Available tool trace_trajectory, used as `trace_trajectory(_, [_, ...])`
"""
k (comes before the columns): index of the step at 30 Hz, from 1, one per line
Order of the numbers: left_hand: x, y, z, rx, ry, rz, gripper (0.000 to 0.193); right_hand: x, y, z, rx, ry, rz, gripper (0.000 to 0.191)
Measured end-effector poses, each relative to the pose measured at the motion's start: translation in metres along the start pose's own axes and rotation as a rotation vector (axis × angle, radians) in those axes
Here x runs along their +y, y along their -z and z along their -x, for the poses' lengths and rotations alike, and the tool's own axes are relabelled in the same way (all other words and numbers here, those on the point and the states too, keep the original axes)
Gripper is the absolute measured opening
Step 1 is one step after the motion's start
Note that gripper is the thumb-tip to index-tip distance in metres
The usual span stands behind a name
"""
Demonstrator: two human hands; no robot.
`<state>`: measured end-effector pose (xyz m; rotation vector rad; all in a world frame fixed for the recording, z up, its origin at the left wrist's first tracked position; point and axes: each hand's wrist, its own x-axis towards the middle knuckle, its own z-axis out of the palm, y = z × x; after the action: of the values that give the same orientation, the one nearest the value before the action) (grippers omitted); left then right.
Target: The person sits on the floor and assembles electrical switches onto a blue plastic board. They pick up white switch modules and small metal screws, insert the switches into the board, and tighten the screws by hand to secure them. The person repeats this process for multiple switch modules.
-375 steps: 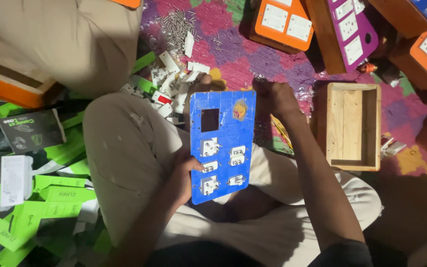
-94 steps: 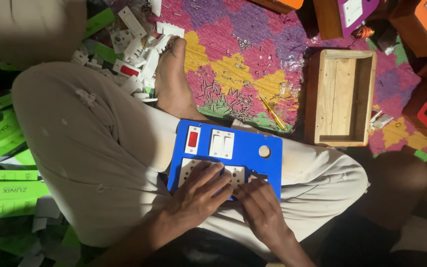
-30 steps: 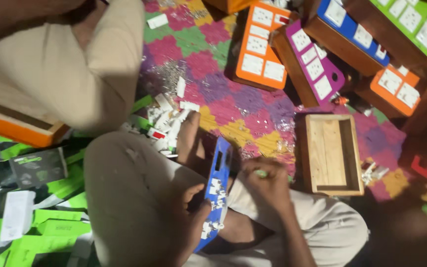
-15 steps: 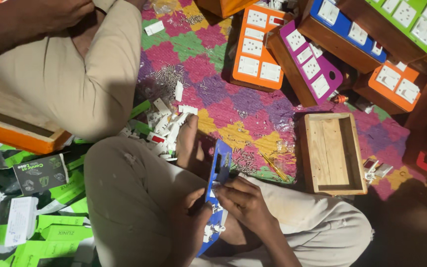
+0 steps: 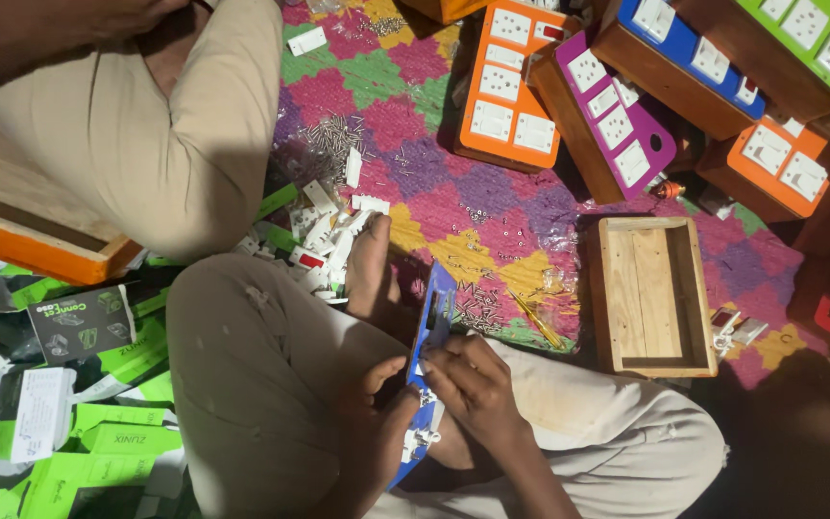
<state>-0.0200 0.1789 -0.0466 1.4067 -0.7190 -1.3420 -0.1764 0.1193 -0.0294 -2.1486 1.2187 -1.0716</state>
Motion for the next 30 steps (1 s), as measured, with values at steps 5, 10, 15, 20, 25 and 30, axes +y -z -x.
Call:
trace_trajectory(5, [0.001, -0.006, 0.003, 0.000, -0.062, -0.028, 0.031, 0.003, -0.013, 0.006, 0.082, -0.193, -0.087, 0.011])
trace_trajectory(10, [0.003, -0.010, 0.003, 0.010, 0.155, -0.006, 0.033, 0.010, -0.011, 0.010, 0.066, -0.311, -0.320, 0.012])
trace_trajectory(15, [0.000, -0.015, 0.007, -0.057, 0.200, 0.119, 0.034, 0.021, -0.009, 0.011, 0.075, -0.529, -0.344, 0.017])
trace_trajectory(20, [-0.009, -0.020, 0.004, -0.067, 0.206, 0.239, 0.033, 0.024, -0.007, 0.013, 0.078, -0.302, -0.266, 0.008])
trace_trajectory(25, [-0.011, -0.021, 0.009, -0.065, 0.265, 0.291, 0.035, 0.023, -0.007, 0.012, 0.045, -0.261, -0.168, 0.014])
trace_trajectory(30, [-0.013, -0.021, 0.012, -0.039, 0.178, 0.122, 0.037, 0.008, -0.011, 0.010, 0.119, -0.252, -0.234, 0.010])
